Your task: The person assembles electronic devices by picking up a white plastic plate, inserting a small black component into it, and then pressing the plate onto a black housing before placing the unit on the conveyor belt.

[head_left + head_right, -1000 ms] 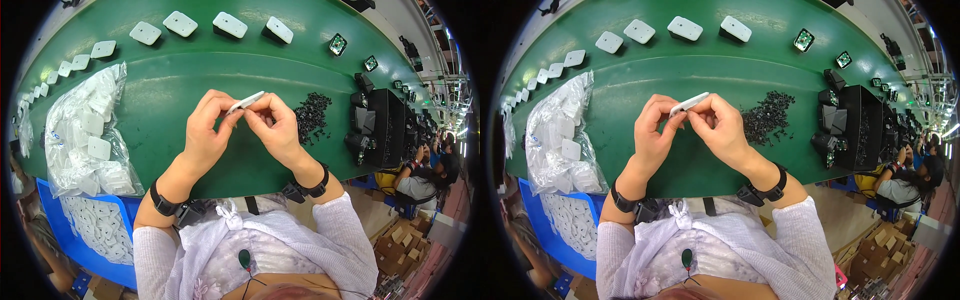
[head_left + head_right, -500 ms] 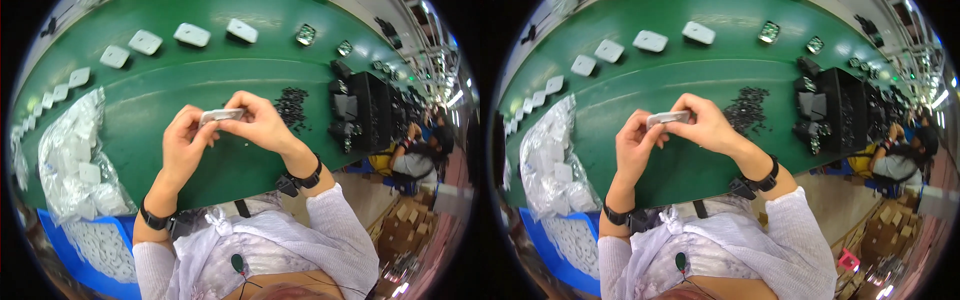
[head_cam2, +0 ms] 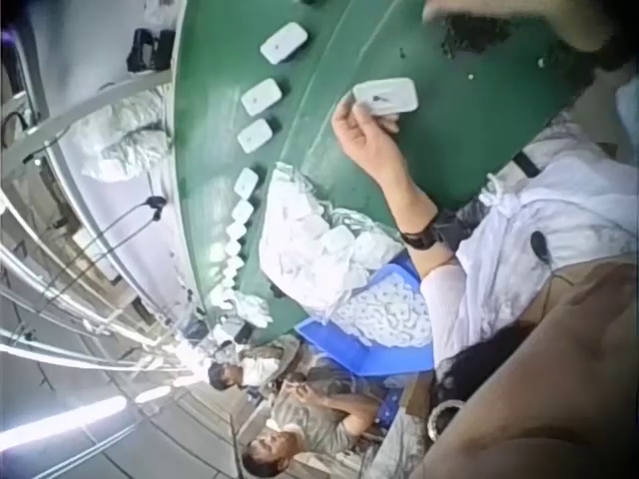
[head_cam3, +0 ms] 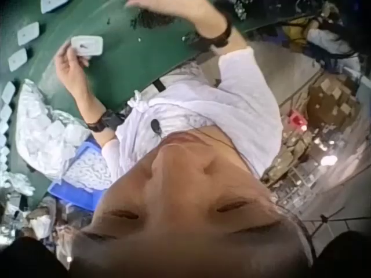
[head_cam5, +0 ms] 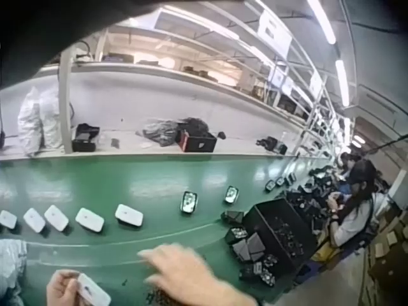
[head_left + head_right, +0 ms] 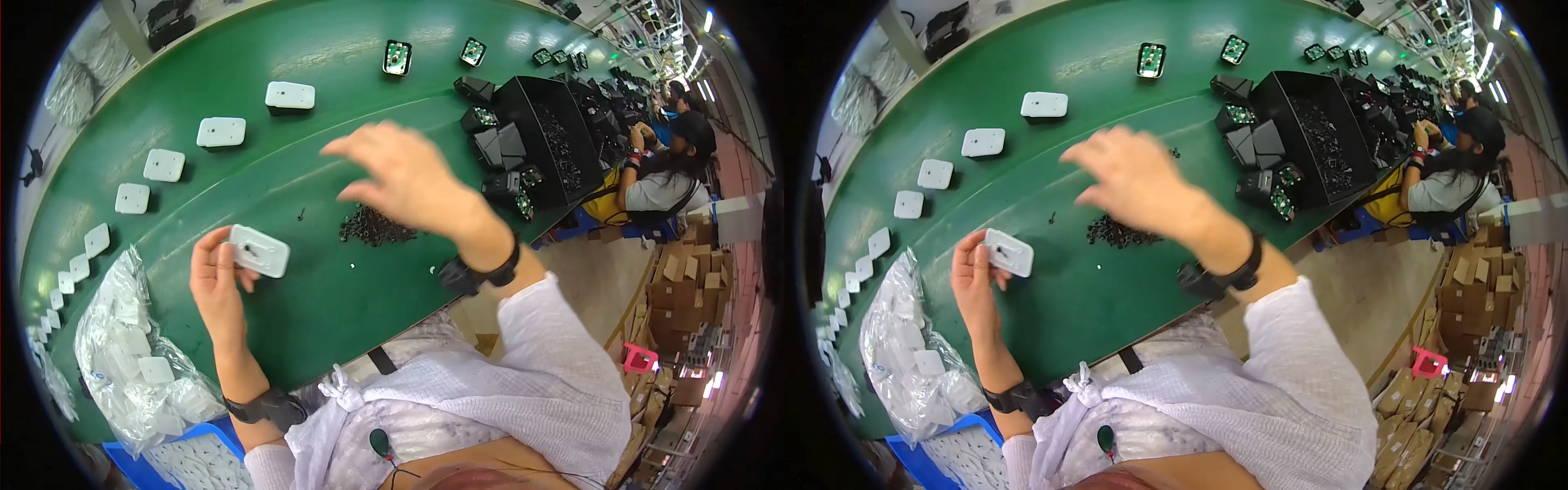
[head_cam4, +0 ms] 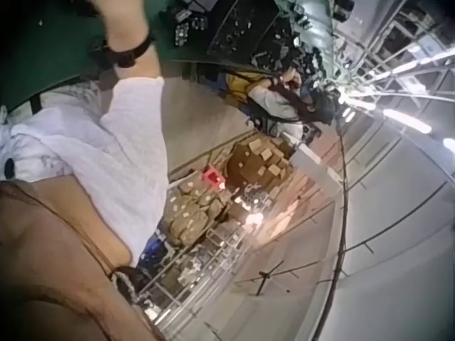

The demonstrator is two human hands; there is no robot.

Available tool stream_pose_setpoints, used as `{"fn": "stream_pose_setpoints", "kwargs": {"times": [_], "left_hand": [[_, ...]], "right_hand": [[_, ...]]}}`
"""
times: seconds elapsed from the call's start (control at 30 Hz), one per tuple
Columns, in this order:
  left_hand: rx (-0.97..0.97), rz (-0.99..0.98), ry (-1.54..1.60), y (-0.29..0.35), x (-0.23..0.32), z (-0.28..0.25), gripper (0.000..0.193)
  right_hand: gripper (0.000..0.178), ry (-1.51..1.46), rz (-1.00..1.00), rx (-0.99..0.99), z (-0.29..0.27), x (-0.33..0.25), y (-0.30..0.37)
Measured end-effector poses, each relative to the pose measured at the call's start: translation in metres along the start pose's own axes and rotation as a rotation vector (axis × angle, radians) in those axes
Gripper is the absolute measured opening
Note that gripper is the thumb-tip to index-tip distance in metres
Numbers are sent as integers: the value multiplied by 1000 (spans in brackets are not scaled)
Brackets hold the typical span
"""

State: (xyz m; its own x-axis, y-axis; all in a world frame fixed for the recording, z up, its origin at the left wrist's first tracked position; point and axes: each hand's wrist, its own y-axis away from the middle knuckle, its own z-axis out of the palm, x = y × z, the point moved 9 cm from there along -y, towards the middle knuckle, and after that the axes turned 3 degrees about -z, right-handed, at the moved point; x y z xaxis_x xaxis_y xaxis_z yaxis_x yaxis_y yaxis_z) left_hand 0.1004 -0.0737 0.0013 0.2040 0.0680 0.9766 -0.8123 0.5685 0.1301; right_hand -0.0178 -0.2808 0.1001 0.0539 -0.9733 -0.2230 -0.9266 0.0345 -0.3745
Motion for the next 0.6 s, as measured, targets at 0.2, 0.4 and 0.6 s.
{"fn": "stream_pose_setpoints", "kwargs": {"times": [0.2, 0.4, 0.6], "left_hand": [[267, 142, -756, -14, 4, -41, 14], [308, 363, -997, -6, 28, -24, 12], [373, 197, -1454, 14, 26, -1, 59]], "right_hand": [[45, 777, 502, -559, -25, 168, 48], [39, 578, 553, -602, -17, 200, 53], [27, -44, 139, -29, -26, 112, 3]]}}
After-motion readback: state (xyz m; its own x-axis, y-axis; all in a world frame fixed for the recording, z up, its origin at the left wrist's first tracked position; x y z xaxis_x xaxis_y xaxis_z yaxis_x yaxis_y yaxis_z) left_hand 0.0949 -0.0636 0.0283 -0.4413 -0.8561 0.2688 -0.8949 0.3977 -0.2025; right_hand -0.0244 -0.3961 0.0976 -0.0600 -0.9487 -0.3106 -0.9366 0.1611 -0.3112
